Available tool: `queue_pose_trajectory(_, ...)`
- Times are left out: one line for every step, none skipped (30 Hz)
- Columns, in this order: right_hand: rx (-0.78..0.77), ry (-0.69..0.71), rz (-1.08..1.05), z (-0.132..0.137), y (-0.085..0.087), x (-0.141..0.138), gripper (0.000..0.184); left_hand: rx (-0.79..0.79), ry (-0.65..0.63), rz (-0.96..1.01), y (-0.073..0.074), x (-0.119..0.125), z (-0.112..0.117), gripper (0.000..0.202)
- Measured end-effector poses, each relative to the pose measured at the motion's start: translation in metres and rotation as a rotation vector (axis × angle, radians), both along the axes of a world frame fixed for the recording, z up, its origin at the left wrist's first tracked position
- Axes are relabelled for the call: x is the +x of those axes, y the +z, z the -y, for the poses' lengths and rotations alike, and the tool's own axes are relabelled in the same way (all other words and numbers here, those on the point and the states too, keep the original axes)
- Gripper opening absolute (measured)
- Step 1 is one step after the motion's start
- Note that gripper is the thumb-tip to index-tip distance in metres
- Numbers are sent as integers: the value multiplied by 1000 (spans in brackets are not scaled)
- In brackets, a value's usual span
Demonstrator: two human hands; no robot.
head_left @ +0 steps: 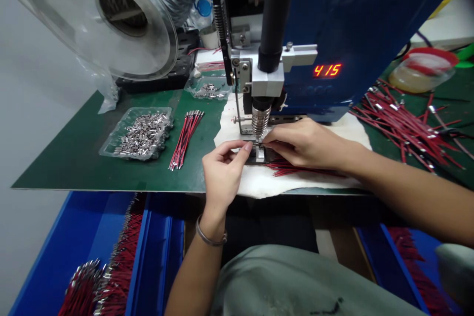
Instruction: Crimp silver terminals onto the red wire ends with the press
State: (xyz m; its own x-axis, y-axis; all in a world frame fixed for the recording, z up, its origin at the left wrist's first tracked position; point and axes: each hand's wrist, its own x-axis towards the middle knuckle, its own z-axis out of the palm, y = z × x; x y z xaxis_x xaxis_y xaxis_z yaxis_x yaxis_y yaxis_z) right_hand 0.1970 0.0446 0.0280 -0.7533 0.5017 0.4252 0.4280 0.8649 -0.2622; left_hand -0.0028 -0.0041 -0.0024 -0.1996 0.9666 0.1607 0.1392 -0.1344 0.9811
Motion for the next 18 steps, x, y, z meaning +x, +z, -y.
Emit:
queue_pose_trajectory(6,-5,5,0,0,0,17,-1,1,2,0,0,0,19)
queue_pose_trajectory(13,-16,13,0,0,0,16,-3,-1,4,0,0,0,20)
queue_pose_trajectory(23,-30,21,1,0,0,16,-4,-3,7,0,0,0,20)
queue_pose_trajectory(35,-46,31,1,0,0,15,-5,-4,10,0,0,0,21)
queue_pose_trajectory(47,-60,39,2,0,0,15,-6,-4,13,0,0,-1,21)
queue_pose_trajectory(57,-68,45,2,1,0,15,-7,-4,17,0,0,-1,21)
queue_pose_trajectory(63,-71,50,2,1,0,16,-8,-4,21,0,0,-1,21)
queue_pose_trajectory(66,-70,51,2,1,0,16,-8,-3,25,0,0,-1,21)
queue_pose_trajectory(68,-69,50,2,0,0,16,-8,-3,27,0,0,-1,20)
queue_pose_trajectory(70,-68,49,2,0,0,16,-8,-2,27,0,0,-1,20)
queue_pose_trajectory(73,-67,46,2,0,0,16,-8,-1,25,0,0,0,20)
queue_pose_trajectory(76,-65,43,2,0,-1,17,-7,0,19,0,0,0,21)
queue_pose_trajectory(77,-64,39,2,-1,-1,17,-8,3,14,0,0,0,21)
queue_pose_trajectory(77,-62,37,2,-1,-1,16,-9,3,10,0,0,0,21)
queue_pose_trajectory(75,-61,35,2,-1,-1,16,-10,4,7,0,1,0,21)
queue_pose_trajectory(75,-60,32,2,-1,-1,16,-10,3,6,0,1,0,21)
queue_pose_trajectory(76,-59,31,2,-1,-1,16,-9,3,6,0,1,0,21)
queue_pose_trajectory(80,-59,29,2,-1,-1,16,-7,4,6,0,1,0,21)
